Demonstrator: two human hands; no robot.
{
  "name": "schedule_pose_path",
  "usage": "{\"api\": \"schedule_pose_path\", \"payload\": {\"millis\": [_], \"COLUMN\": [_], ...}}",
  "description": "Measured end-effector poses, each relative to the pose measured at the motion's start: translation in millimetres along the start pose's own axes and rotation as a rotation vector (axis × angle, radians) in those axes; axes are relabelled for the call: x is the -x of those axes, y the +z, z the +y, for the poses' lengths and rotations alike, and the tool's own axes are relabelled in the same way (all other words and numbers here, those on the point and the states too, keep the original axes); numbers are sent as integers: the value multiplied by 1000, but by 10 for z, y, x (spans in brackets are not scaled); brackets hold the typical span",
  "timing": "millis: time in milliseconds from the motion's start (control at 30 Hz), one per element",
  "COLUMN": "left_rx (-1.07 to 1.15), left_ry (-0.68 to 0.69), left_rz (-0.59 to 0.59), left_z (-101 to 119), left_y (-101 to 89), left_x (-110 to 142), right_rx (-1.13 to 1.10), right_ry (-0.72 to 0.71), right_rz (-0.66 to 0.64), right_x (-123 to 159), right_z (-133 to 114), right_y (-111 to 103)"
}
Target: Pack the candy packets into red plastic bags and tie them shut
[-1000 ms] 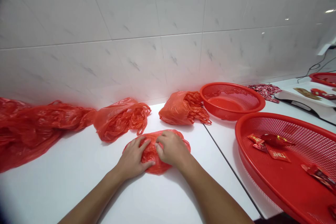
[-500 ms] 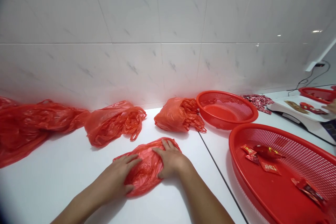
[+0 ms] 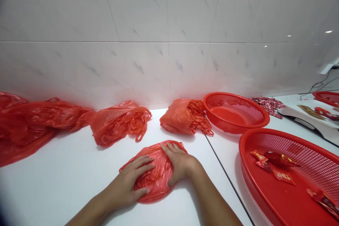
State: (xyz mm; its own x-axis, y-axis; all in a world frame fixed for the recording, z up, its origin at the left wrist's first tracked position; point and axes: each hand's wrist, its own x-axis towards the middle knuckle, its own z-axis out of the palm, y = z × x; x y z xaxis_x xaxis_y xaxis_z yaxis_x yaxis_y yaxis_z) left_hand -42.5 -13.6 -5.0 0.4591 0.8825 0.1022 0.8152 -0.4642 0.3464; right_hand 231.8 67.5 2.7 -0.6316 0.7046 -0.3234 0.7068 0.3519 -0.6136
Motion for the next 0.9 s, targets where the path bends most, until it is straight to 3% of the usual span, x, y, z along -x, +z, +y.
{"api": "schedule_pose_path", "payload": {"millis": [200, 400, 500, 600, 700, 733, 833, 900], "left_rx": [40, 44, 62, 82, 97, 102, 111, 106], "left_ry": [-54, -70, -40, -20, -25, -25, -21, -25], "left_rz": [23, 78, 76, 58, 45, 48, 73, 86], "left_z": [92, 92, 70, 38, 5, -4, -30, -48], "left_y": [3, 7, 5, 21, 51, 63, 107, 137], "left_x": [24, 22, 28, 22, -2, -12, -43, -62], "right_rx": [-69, 61, 45, -7, -30, -14, 94, 138], "right_ry": [-53, 113, 125, 137, 59, 43, 161, 361], "right_rz": [96, -12, 10, 22, 90, 179, 566, 663], "right_x": [95, 159, 329, 785, 1569, 1867, 2653, 2965], "right_z": [70, -44, -153, -334, -442, -409, -17, 422], "right_y": [-112, 120, 250, 291, 128, 10, -512, -907]}}
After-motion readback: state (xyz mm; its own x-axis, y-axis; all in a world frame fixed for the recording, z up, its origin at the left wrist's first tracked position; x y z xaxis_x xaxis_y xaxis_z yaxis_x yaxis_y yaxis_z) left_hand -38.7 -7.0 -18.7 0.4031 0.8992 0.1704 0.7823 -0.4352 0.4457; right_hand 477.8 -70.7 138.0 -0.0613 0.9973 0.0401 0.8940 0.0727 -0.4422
